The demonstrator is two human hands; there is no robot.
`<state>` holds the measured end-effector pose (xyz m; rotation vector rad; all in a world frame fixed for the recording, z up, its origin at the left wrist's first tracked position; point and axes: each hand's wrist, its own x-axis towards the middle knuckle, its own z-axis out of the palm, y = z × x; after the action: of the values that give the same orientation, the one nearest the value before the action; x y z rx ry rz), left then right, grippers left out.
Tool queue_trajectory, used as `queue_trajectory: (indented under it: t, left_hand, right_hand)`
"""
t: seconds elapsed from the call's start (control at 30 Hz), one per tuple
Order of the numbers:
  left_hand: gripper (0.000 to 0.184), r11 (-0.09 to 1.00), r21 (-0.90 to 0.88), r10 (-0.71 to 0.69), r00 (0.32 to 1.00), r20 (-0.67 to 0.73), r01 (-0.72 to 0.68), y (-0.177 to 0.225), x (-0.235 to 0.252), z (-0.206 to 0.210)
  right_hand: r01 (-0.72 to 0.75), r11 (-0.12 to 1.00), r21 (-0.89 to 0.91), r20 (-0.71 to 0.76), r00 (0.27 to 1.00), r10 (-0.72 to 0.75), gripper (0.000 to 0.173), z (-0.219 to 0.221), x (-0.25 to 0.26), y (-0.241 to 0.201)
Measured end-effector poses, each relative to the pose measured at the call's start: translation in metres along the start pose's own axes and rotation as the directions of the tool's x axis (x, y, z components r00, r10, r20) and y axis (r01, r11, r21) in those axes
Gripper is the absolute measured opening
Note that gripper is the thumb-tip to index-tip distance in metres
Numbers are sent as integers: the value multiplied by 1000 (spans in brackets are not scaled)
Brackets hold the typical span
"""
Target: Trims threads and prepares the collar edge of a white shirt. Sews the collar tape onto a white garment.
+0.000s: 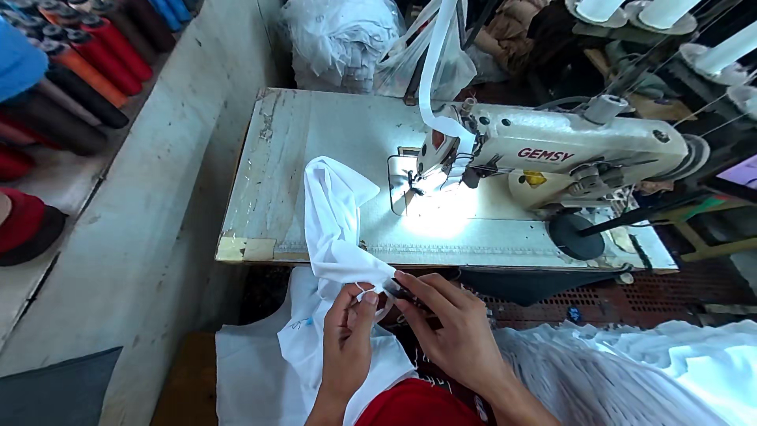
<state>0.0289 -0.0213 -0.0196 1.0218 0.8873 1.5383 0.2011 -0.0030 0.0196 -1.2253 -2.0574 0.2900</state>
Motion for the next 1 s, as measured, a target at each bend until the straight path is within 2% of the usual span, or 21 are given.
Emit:
queue_trajectory:
  t: [1.0]
  left_hand:
    - [15,1000,-24,-7,1000,-9,7,-1,-3,-1]
  right_hand:
    - [12,1000,11,17,1000,-12,31,2,-5,-3]
